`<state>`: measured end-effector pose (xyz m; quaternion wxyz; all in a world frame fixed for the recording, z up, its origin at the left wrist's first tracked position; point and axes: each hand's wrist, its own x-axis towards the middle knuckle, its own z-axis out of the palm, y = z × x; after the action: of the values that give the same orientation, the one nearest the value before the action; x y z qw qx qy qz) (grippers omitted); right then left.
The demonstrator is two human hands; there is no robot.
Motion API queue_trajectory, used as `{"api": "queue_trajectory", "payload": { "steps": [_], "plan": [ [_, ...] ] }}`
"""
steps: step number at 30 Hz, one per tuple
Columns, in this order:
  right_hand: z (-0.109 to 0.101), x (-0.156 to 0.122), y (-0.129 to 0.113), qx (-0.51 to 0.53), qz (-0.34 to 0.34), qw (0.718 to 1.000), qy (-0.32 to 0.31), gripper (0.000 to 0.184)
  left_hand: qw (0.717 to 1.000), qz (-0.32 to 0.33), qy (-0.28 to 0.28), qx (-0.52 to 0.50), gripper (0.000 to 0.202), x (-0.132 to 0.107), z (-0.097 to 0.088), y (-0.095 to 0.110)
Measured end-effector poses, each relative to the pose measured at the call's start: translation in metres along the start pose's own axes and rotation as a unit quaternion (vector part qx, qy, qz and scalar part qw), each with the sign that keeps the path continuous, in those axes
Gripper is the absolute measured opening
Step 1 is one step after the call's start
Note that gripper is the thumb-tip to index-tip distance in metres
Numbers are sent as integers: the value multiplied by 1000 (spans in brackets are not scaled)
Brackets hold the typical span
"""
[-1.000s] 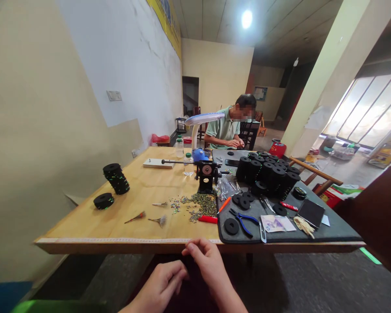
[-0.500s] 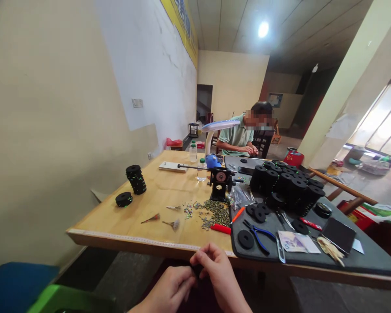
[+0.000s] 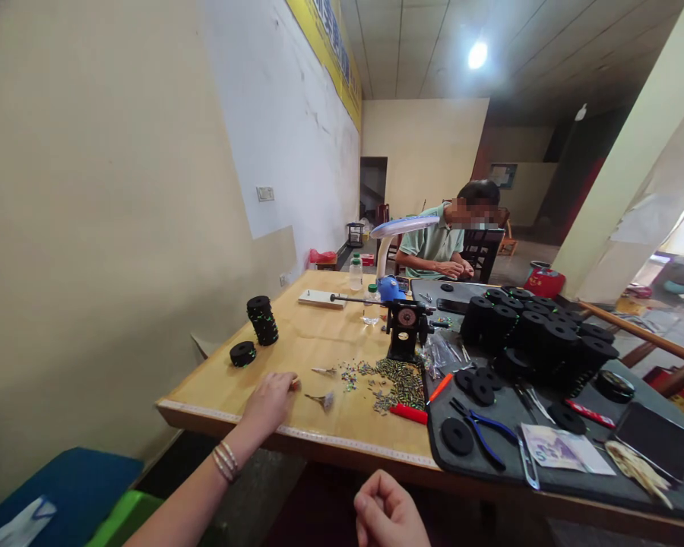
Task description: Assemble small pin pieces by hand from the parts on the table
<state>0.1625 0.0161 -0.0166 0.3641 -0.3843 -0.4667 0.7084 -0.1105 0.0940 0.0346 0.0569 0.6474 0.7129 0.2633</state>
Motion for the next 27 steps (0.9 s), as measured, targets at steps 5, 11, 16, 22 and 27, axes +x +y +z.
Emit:
{"api": "queue_trajectory", "payload": {
  "steps": [5,11,16,22,27],
  "plan": [
    [4,-6,-5,5,-3,1000,6,58,999,-17,5,-44,27,5,6,-10],
    [20,-15,-17,55,-11,996,64,57,982,-1,-31,-184,20,-45,-5,5],
    [36,-18,-21,20,-10,994,111,57,823,-121,-204,-516,25,-110,13,46],
    [36,-20,-15,-26,-7,992,122,52,785,-145,-243,-551,36,-129,37,70],
    [32,-17,-8,-38,-3,989,141,49,808,-125,-238,-524,33,-131,41,75]
  ]
}}
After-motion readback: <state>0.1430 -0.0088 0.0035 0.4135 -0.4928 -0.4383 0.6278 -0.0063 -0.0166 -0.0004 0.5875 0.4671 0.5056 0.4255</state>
